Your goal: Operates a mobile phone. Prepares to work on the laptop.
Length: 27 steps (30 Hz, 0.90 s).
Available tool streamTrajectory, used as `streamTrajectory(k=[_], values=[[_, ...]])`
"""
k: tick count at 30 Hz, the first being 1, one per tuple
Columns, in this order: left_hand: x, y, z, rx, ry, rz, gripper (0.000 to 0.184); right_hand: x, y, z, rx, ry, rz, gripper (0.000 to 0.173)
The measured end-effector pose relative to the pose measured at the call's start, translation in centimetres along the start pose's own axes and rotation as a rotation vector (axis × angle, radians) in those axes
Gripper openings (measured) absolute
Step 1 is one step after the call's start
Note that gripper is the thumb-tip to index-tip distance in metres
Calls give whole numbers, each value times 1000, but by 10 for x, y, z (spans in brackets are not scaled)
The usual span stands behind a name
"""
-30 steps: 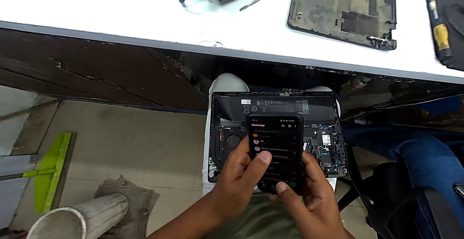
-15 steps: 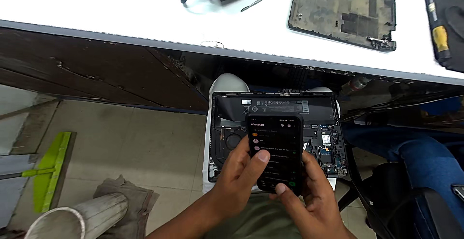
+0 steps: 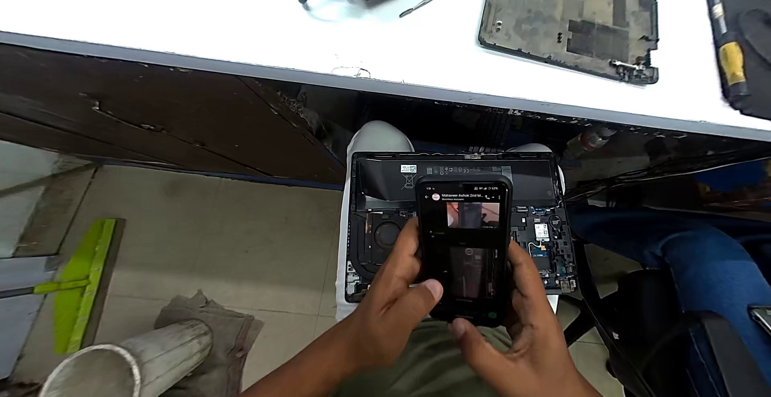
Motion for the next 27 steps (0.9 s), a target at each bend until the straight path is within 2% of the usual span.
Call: streamTrajectory(k=[3, 7, 13, 18, 22, 27], values=[[4, -4, 6, 1, -73, -23, 69, -4, -2, 1, 25, -31, -71, 82], [8, -6, 9, -5, -93, 12, 81, -3, -2, 2, 43, -79, -135, 77], [8, -6, 7, 2, -81, -6, 74, -2, -5, 3, 20, -93, -123, 75], [7, -6, 7, 17, -72, -13, 74, -3, -6, 3, 23, -92, -98, 65], [8, -6, 7, 5, -47, -35, 65, -3, -5, 3, 18, -92, -107, 63], [8, -7, 8, 9, -71, -1, 72, -4, -5, 2, 14, -99, -113, 60]])
Point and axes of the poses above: each hand's wrist, its own z-axis away from the middle knuckle, its own x-axis out of the palm, y = z × x, the point moved 7 cm from there along -z, towards the middle knuckle, and after that the axes turned 13 degrees about x, right-handed, at the moved point
